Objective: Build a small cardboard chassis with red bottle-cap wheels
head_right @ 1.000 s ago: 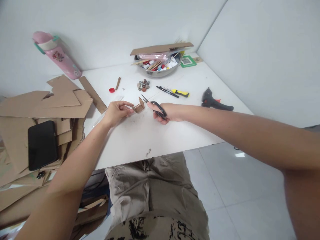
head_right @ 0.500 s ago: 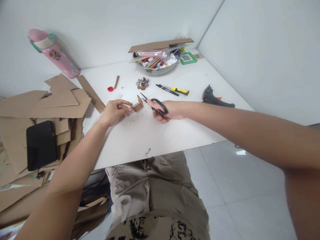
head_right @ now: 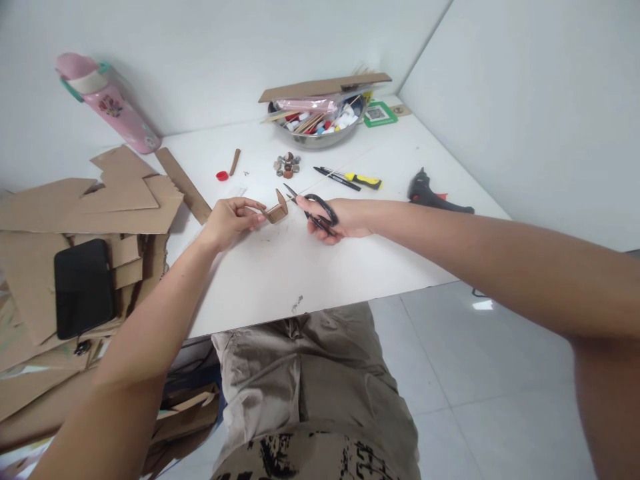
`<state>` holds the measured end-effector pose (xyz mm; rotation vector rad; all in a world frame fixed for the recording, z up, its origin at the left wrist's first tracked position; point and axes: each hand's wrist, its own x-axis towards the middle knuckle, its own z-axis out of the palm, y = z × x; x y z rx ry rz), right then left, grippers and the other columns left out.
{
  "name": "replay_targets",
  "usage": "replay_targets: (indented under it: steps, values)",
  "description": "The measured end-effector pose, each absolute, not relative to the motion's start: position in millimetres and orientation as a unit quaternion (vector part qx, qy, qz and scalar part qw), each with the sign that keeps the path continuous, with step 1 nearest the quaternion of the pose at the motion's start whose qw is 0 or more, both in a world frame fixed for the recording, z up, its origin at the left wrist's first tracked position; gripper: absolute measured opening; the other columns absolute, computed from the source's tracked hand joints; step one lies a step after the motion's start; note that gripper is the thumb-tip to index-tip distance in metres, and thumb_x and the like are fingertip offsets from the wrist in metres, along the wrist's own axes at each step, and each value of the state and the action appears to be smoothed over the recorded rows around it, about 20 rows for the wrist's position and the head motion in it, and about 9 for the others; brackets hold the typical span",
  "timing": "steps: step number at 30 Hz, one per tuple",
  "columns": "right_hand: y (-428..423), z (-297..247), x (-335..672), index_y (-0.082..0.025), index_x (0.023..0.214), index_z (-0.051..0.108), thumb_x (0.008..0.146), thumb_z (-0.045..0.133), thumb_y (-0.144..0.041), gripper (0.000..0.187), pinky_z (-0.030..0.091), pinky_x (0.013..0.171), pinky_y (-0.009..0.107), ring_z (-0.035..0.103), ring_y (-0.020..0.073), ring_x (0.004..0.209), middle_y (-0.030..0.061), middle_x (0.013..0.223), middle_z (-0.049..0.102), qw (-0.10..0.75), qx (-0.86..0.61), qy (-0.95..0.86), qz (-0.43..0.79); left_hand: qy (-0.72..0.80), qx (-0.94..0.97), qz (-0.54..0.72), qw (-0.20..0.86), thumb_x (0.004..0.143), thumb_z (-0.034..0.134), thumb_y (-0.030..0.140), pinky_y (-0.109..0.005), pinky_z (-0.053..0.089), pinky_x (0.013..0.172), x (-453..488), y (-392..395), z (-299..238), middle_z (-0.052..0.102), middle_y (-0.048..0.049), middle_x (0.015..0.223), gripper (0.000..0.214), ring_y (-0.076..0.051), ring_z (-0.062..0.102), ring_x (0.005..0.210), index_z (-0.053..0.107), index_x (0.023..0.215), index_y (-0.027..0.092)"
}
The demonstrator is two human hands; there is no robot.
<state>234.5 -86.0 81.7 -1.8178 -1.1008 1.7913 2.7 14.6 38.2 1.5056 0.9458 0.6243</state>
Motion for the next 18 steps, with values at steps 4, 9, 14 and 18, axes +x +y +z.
replay_targets:
  steps: [4,9,14,18]
  values:
    - [-86,81,235,-0.023,0.073,0.054,0.098,0.052,-0.093,0.074,0.031,0.045,0.025,0.035,0.0130,0.055,-0.0025,0.065,0.043,0.176,-0.640,-0.396,0.634,0.405,0.648,0.267,0.587,0.062,0.096,0.026,-0.025,0.037,0.056,3,13,40,0.057,0.0059,0.050,0.025,-0.011,0.053,0.052,0.080,0.079,0.017]
    - [-86,80,235,-0.022,0.075,0.051,0.103,0.053,-0.087,0.070,0.030,0.045,0.024,0.036,0.0099,0.052,-0.0031,0.067,0.044,0.183,-0.645,-0.393,0.629,0.396,0.649,0.267,0.592,0.058,0.096,0.029,-0.024,0.037,0.056,3,13,41,0.058,0.0061,0.050,0.028,-0.011,0.053,0.052,0.079,0.077,0.018]
    - [-84,73,231,-0.025,0.071,0.041,0.105,0.073,-0.044,0.051,0.019,0.042,0.022,0.029,0.0066,0.048,-0.0063,0.062,0.039,0.211,-0.626,-0.400,0.635,0.387,0.648,0.269,0.599,0.053,0.096,0.033,-0.025,0.039,0.056,3,14,40,0.059,0.0058,0.050,0.032,-0.011,0.054,0.051,0.076,0.074,0.018]
    - [-84,78,220,-0.027,0.063,0.035,0.091,0.063,-0.011,0.042,0.015,0.040,0.022,0.024,0.0067,0.045,-0.0067,0.053,0.034,0.205,-0.666,-0.387,0.604,0.397,0.652,0.269,0.587,0.058,0.095,0.030,-0.025,0.039,0.056,4,14,39,0.059,0.0054,0.050,0.028,-0.011,0.054,0.052,0.075,0.073,0.019]
